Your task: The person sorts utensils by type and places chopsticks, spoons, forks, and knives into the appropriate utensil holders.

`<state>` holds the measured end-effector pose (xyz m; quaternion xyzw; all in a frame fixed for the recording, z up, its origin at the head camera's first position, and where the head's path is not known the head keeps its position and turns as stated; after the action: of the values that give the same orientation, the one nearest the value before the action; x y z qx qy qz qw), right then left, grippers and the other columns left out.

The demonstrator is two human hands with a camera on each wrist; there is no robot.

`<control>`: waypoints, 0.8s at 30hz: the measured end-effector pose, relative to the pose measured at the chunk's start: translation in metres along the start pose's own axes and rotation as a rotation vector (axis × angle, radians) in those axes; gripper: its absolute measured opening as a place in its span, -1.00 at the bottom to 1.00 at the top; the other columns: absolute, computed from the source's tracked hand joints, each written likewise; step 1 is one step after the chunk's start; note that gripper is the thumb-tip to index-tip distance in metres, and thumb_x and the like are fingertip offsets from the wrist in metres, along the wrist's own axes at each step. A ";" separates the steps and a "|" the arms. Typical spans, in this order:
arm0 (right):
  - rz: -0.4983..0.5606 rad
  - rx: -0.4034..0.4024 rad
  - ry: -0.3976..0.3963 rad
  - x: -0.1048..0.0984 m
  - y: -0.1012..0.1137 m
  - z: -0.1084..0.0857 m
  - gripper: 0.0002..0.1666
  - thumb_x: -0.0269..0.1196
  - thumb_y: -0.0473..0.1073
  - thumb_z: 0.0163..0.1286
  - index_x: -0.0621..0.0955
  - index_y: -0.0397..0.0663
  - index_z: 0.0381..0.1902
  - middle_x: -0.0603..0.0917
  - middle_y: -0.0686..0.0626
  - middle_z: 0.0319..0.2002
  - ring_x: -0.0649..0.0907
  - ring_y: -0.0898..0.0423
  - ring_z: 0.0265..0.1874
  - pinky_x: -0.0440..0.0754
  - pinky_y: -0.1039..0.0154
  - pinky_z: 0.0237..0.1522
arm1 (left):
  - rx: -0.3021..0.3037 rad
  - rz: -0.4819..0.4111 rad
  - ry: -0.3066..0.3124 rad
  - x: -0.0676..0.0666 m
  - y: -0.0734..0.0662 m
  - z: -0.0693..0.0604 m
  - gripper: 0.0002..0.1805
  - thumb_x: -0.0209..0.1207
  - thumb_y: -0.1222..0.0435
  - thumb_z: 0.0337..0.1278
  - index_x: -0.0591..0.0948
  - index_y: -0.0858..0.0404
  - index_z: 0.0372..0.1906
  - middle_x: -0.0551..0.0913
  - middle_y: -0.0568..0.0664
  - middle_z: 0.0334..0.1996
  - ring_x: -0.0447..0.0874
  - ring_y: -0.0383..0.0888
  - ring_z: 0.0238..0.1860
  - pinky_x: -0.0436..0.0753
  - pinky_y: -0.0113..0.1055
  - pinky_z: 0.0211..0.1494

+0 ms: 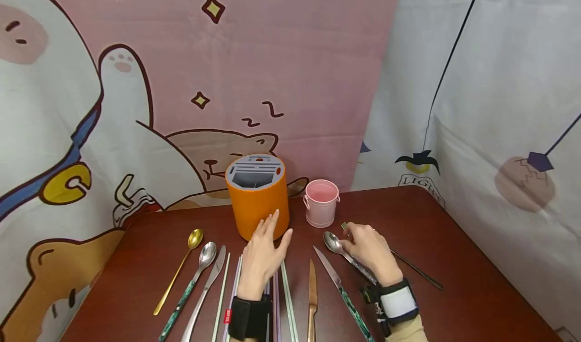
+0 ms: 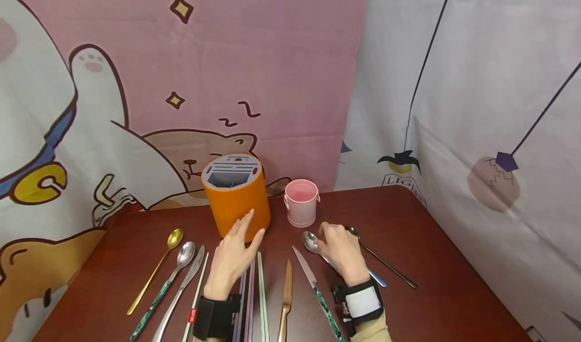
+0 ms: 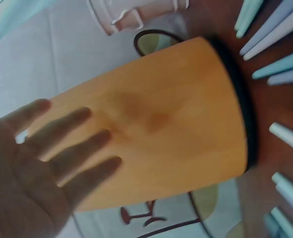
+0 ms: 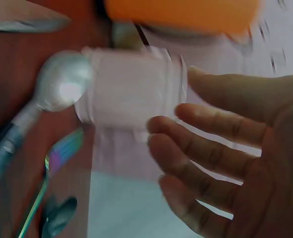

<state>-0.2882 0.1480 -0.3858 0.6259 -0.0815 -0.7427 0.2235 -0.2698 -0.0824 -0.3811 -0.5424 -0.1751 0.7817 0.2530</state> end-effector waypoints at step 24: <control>-0.212 0.108 0.344 0.074 0.001 -0.050 -0.56 0.51 0.09 -0.12 0.55 -0.07 -0.70 0.52 0.03 -0.65 0.51 0.12 -0.61 0.50 0.02 -0.56 | -0.018 -0.254 0.146 0.071 -0.026 0.085 -0.06 0.24 -0.08 0.07 0.11 0.22 0.47 0.30 0.19 0.39 0.35 0.17 0.35 0.36 0.08 0.35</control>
<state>-0.2481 0.1233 -0.4614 0.7597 -0.0156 -0.6387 0.1208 -0.3643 -0.0200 -0.3909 -0.5737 -0.2304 0.7002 0.3570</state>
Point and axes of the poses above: each hand's wrist, its own z-axis towards the middle knuckle, its own x-axis out of the palm, y = z × x, the point moved 9 cm from there along z, towards the middle knuckle
